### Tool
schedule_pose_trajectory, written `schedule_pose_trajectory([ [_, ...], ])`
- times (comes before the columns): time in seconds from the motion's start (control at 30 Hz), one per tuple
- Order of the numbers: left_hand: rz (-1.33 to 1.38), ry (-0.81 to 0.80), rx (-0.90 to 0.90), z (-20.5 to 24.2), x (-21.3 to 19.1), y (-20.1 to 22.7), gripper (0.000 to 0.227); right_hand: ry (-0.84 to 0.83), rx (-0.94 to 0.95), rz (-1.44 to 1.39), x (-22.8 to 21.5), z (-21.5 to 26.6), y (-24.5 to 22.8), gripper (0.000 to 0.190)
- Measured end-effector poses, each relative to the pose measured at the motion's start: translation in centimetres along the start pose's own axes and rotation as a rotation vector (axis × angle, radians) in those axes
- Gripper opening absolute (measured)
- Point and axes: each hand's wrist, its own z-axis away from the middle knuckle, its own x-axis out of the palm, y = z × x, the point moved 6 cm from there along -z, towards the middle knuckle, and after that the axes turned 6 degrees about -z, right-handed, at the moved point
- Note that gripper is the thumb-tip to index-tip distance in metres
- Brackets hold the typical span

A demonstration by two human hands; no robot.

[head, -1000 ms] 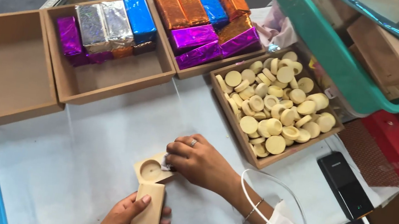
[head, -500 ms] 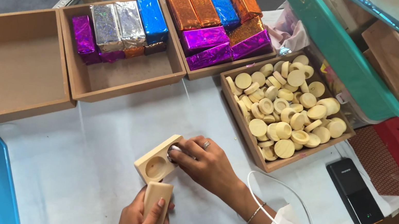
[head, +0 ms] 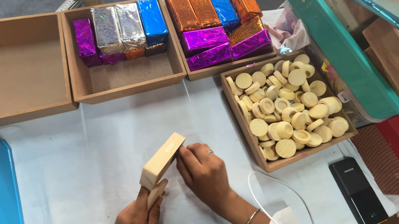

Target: The person wraps a wooden block in purple foil and places it with other foil-wrapped blocks, then wipes wooden toy blocks and a two-cavity wooden piece with a white cloth, turning the pieces to wipe different surfaces. The person continues wiping additional wooden blocks on the table.

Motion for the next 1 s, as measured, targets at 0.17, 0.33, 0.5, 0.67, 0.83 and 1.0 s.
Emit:
schedule_pose_trajectory([
  [0.17, -0.091, 0.113, 0.105, -0.1, -0.6, 0.6, 0.057, -0.119, 0.503, -0.441, 1.8, 0.7, 2.2, 0.019],
  [0.33, -0.090, 0.141, 0.116, -0.2, -1.1, 1.0, 0.057, -0.276, 1.083, -1.014, 4.3, 2.7, 4.6, 0.025],
  [0.5, 0.051, 0.045, -0.173, -1.2, -1.5, 1.9, 0.045, -0.324, 1.258, -1.367, 4.6, 3.1, 3.8, 0.027],
  [0.67, 0.381, -0.038, -0.443, -1.0, -1.3, 1.6, 0.028, -0.216, 0.164, -0.639, 1.2, 0.0, 1.0, 0.021],
  [0.83, 0.325, -0.093, -0.301, -0.4, -0.4, 3.4, 0.028, -0.076, -0.342, -0.133, -0.6, -0.3, -2.5, 0.030],
  [1.0, 0.060, -0.030, -0.127, 0.0, -0.4, 3.4, 0.045, 0.057, -0.442, 0.090, -1.9, -0.4, -4.0, 0.031],
])
